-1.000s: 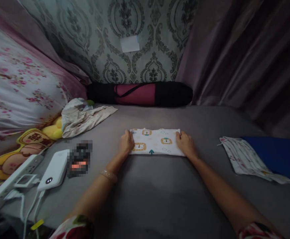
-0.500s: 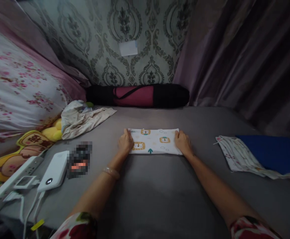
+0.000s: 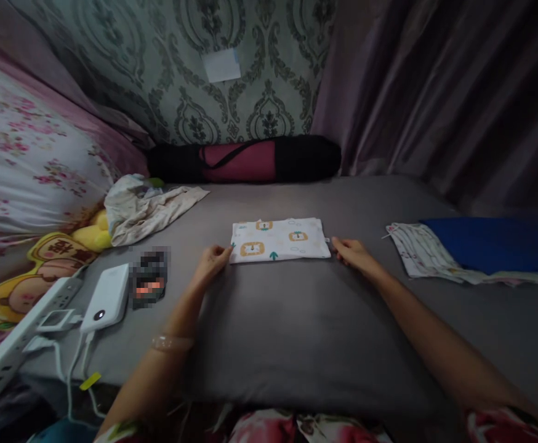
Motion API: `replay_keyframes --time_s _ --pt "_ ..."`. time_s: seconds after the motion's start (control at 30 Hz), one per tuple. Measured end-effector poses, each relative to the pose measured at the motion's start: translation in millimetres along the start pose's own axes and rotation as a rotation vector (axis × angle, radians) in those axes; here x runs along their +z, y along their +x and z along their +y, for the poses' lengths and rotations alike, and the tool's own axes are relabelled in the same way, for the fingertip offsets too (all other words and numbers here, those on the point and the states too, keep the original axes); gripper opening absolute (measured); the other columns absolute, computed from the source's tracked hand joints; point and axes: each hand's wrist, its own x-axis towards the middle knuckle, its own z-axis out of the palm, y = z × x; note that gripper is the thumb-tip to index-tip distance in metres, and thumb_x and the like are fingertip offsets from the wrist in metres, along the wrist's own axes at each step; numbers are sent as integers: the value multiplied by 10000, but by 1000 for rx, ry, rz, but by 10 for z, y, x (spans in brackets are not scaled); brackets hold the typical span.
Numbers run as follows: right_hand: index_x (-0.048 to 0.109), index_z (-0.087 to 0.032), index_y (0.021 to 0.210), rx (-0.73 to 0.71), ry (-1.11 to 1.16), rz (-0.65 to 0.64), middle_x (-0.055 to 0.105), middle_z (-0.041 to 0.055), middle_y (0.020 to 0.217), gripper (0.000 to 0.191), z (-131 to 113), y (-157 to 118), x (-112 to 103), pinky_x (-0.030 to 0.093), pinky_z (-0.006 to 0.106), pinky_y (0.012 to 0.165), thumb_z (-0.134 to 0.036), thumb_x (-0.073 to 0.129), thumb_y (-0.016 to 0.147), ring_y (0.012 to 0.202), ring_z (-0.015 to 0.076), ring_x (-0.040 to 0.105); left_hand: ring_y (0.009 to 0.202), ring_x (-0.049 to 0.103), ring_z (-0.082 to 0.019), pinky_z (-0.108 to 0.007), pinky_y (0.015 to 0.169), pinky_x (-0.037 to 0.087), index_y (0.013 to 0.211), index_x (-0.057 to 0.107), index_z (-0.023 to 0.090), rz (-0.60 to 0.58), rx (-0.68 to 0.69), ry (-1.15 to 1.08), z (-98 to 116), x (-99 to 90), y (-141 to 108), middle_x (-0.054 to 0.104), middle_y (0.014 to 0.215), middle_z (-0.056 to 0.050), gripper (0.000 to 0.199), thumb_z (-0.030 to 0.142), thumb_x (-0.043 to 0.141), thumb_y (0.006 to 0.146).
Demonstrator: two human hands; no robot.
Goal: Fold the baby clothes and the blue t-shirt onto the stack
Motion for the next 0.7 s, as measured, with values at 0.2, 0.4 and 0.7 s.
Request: replay_keyframes --time_s 0.2,0.4,0.7 --pt "642 -169 731 -103 -26 65 580 -16 539 243 -113 -290 94 337 195 465 -394 592 807 504 103 509 493 428 -98 -215 458 300 754 658 141 -128 -2 -183 -34 -33 -309 527 544 25 333 464 662 670" --pt "614 -168 725 10 89 -32 533 -47 475 276 -264 -313 152 265 201 375 -403 550 853 341 65 366 444 369 -75 -205 432 243 706 618 149 -192 -22 -215 -82 -15 -215 466 507 53 277 414 658 638" --pt "550 -180 553 108 -145 -73 573 19 470 407 -312 -331 14 304 203 373 -452 547 857 349 79 431 472 407 -92 -214 460 277 660 618 165 -280 59 -94 -152 -157 -41 490 504 51 201 353 677 616"
